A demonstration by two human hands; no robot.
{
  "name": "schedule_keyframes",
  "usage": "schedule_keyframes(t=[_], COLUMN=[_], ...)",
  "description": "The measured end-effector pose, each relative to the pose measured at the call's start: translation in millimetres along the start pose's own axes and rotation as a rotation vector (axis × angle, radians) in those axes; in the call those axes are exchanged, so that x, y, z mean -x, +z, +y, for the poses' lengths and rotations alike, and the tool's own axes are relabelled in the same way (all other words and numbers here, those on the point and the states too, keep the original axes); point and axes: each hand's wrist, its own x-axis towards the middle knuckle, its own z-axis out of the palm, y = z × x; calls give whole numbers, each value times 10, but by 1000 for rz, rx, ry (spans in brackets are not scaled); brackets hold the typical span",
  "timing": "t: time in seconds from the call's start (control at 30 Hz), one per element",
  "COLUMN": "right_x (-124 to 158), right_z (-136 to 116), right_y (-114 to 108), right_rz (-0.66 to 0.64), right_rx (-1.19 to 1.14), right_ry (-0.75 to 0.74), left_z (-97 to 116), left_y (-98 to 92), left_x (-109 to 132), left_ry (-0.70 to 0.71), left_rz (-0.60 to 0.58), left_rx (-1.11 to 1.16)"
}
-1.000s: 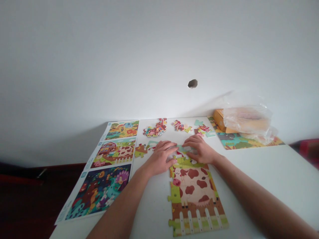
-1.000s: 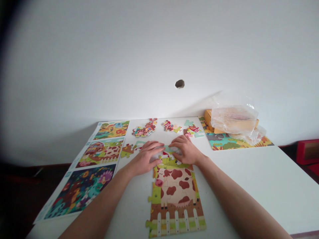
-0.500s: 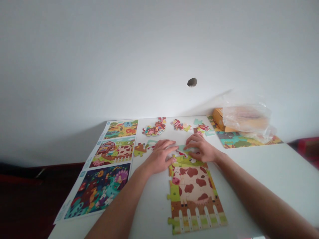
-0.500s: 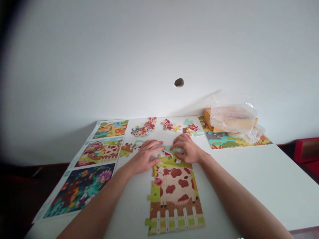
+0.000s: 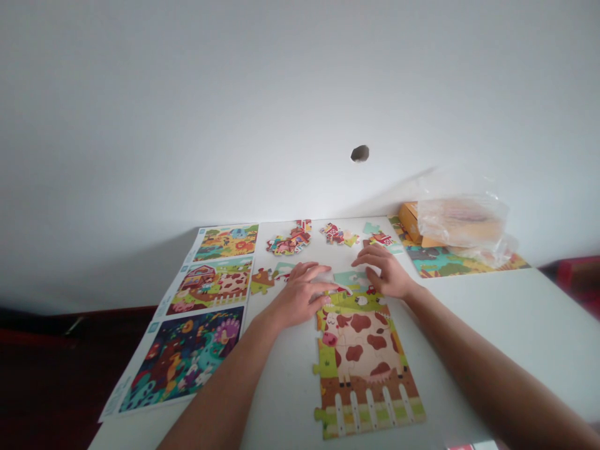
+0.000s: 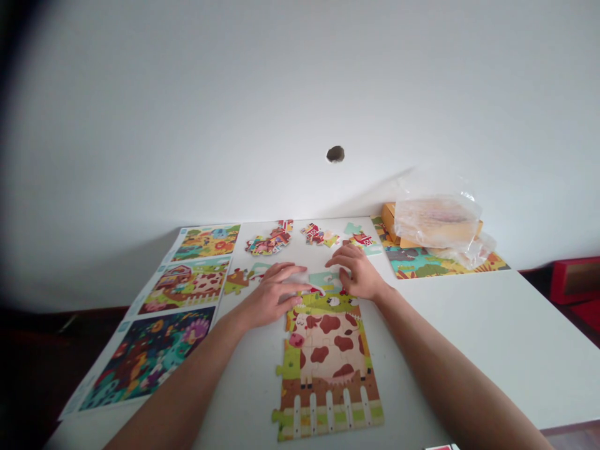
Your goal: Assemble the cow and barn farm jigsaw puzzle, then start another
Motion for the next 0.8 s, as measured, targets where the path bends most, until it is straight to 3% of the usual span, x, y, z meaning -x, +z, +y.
schedule_keyframes(t=[0.07,0.33,0.8], right_x=[11,37,-3], right_z=[38,56,3], right_y=[-11,95,74], right_rz=[57,-140,-193], right_rx=[-4,28,29], right_ry=[3,-2,3], left_z=[3,-18,-48], left_y=[0,24,41], left_x=[0,1,6], left_ry=[7,22,67], left_rz=[1,5,-7], left_rx=[3,-7,-31])
